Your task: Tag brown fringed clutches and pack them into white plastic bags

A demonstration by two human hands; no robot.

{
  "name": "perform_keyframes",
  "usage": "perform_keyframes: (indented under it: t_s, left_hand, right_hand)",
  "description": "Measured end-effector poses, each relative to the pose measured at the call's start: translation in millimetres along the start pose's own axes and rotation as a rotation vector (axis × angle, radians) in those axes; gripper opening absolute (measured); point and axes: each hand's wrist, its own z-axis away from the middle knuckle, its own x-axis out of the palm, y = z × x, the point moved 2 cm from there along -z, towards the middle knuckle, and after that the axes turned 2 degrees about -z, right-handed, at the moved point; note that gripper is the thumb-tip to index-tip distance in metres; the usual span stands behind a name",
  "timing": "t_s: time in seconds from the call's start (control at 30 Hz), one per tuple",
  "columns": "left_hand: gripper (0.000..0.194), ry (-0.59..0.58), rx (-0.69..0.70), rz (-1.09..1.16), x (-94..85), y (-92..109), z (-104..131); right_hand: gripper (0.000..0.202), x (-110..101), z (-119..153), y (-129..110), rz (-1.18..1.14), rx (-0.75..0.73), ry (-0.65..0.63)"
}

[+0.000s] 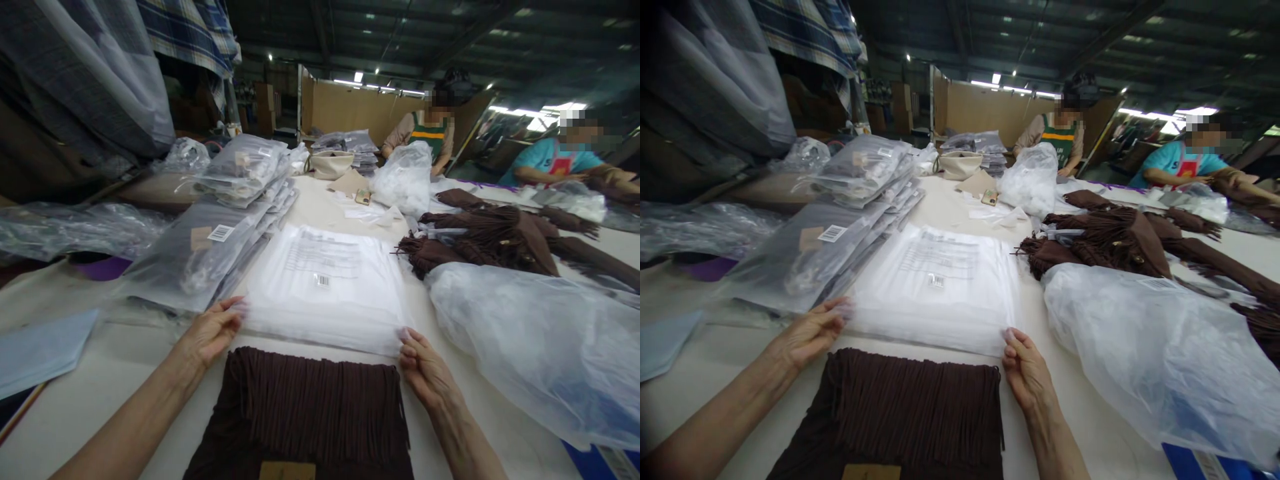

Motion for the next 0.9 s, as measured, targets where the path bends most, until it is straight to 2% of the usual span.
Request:
perform_keyframes:
  t_s: [0.13, 0.23, 0.33, 0.43, 0.5, 0.6, 0.73, 0.9]
  left_hand:
    - [0.018, -0.019, 0.024, 0.082, 2.2, -4.2, 6.0]
    - [0.022, -0.039, 0.083, 0.067, -4.4, -11.2, 7.8]
    - [0.030, -0.062, 0.243, -0.256, -17.8, -18.9, 8.6]
    - [0.034, -0.035, 0.347, -0.592, -31.4, -26.7, 14.2]
    - [0.036, -0.002, 0.348, -0.675, -38.2, -31.6, 22.0]
    - [0.040, 0.034, 0.306, -0.728, -43.2, -38.3, 37.4]
    - [0.044, 0.121, 0.214, -0.712, -45.0, -44.3, 55.7]
    - [0.047, 0.299, 0.115, -0.652, -44.5, -47.3, 73.0]
  right_hand:
    - [0.050, -5.5, 1.6, 0.2, -0.062, 0.014, -0.053]
    - [0.044, -11.7, 5.0, 5.5, 0.000, -0.027, -0.088]
    - [0.036, -18.4, 11.1, 13.0, 0.164, -0.061, -0.112]
    - [0.034, -21.4, 22.0, 16.4, 0.531, -0.211, -0.158]
    - [0.037, -21.8, 32.0, 17.3, 0.737, -0.302, -0.164]
    - [0.043, -23.3, 48.2, 18.2, 0.809, -0.296, -0.094]
    - [0.046, -23.9, 67.4, 19.8, 0.771, -0.191, -0.010]
    - [0.044, -25.8, 85.2, 27.5, 0.616, -0.022, 0.041]
